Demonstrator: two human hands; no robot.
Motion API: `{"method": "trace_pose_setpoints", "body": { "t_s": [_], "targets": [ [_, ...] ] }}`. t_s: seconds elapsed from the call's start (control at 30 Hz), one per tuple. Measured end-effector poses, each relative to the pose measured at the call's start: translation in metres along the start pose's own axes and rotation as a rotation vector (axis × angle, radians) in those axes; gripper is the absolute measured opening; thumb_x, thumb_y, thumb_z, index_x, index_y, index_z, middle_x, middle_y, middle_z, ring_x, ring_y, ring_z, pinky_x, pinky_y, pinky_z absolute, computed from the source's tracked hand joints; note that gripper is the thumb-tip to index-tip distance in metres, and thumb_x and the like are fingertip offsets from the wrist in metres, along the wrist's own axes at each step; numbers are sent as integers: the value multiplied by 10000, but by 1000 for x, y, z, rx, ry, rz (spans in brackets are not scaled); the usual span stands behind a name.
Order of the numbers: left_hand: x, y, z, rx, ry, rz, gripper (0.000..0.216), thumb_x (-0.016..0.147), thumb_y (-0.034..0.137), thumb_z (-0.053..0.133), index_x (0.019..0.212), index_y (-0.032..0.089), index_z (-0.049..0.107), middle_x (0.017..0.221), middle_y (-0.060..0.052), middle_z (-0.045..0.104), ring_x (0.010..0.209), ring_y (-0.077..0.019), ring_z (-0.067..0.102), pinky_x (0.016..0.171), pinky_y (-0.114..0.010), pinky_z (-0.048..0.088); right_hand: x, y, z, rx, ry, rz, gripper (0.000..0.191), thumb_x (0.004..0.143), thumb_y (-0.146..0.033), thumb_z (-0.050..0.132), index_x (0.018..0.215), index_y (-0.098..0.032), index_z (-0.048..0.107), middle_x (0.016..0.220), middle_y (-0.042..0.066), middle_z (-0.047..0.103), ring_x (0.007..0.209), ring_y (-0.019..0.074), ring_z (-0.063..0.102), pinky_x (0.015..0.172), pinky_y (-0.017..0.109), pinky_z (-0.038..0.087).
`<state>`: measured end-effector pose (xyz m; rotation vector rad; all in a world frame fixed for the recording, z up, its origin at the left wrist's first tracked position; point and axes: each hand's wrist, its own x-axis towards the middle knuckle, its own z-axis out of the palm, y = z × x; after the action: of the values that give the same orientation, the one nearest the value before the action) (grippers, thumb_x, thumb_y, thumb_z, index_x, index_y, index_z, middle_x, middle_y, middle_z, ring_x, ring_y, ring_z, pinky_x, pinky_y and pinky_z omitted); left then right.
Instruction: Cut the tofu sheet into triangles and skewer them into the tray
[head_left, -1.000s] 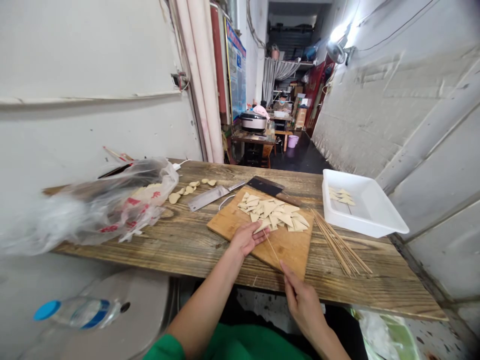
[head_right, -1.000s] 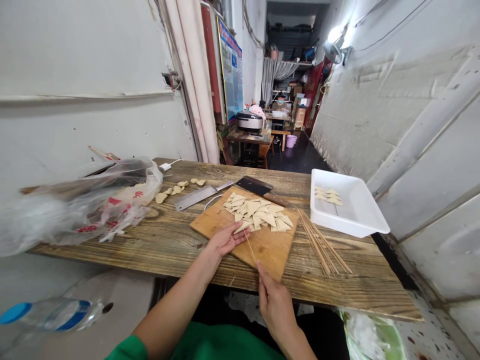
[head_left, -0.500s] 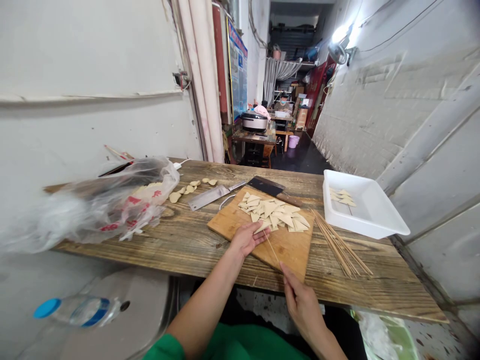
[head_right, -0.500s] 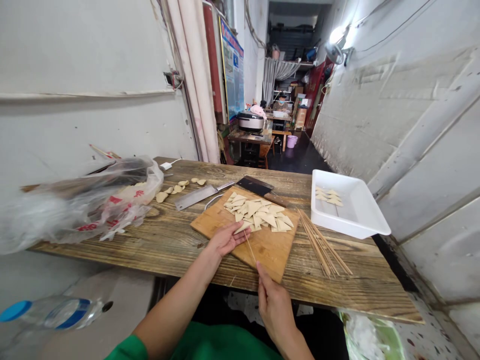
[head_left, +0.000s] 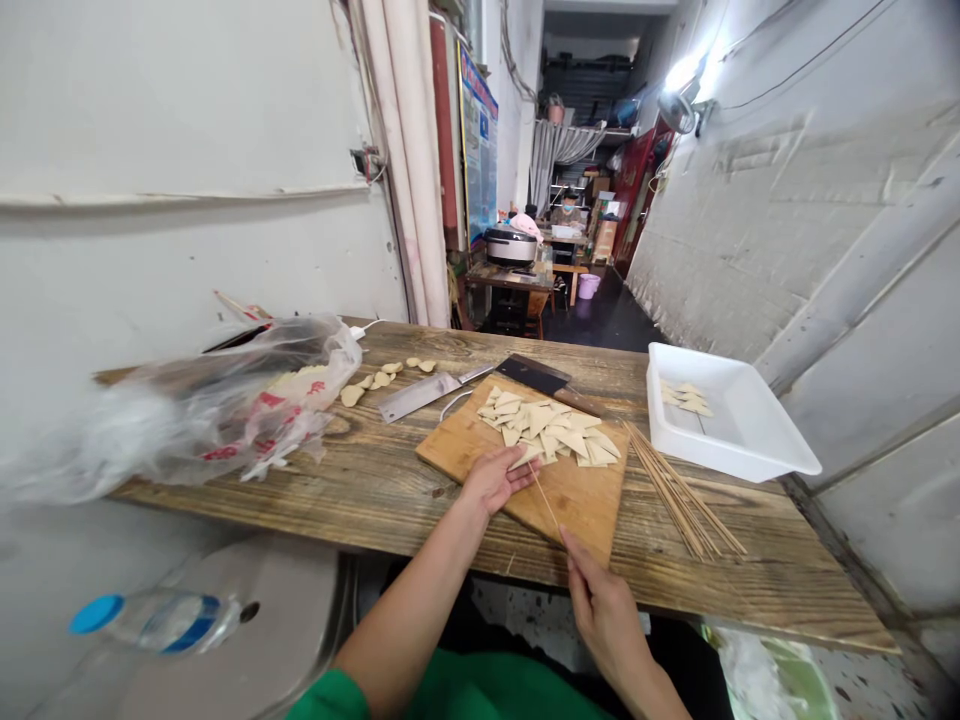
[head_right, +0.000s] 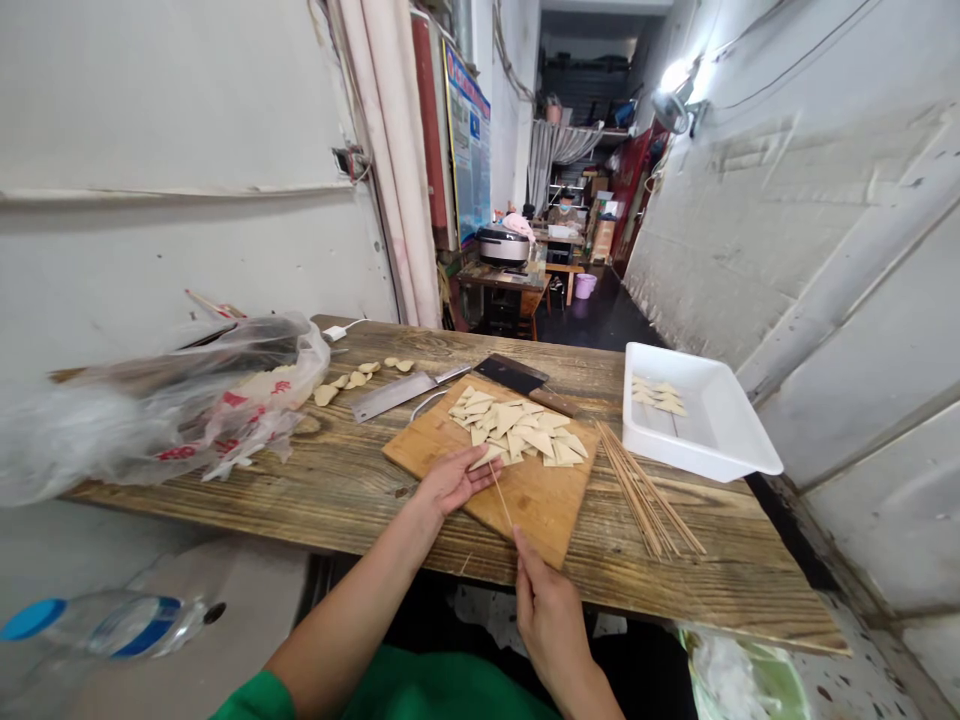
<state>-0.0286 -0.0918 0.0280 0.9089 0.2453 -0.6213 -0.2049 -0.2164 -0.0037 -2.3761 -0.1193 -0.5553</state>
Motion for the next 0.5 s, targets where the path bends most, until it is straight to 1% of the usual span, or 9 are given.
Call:
{"method": "trace_pose_setpoints", "body": {
  "t_s": [0.1, 0.27, 0.4, 0.5],
  "targets": [
    [1, -1, 0, 6, -5, 4, 73, 785, 128, 639, 832, 91, 598, 758, -115, 696, 686, -180, 687, 671, -297, 570, 0, 1, 1, 10, -2, -4, 424, 949, -272, 334, 1297, -115, 517, 1041, 138, 699, 931, 178, 676, 811, 239, 520],
    [1, -2, 0, 14, -22, 10, 39, 805, 111, 606, 830, 81, 600, 756, -119, 695, 691, -188, 689, 672, -299, 567, 1, 1, 1, 3, 4, 3, 425, 949, -283, 333, 1289, -114, 525, 1052, 144, 693, 916, 179, 681, 794, 240, 526],
    [-1, -1, 0, 27, -32, -3, 39, 808, 112, 601, 834, 83, 599, 763, -129, 697, 695, -193, 690, 680, -304, 564, 2, 1, 1, 6, -9, 2, 419, 944, -256, 343, 1297, -110, 514, 1063, 141, 689, 913, 176, 683, 798, 239, 524],
    [-2, 0, 0, 41, -35, -18, 32, 807, 110, 601, 830, 87, 596, 758, -129, 698, 689, -194, 690, 681, -307, 562, 2, 1, 3, 2, -10, 4, 415, 938, -240, 351, 1291, -97, 517, 1100, 145, 671, 952, 176, 669, 813, 232, 517]
  ]
}}
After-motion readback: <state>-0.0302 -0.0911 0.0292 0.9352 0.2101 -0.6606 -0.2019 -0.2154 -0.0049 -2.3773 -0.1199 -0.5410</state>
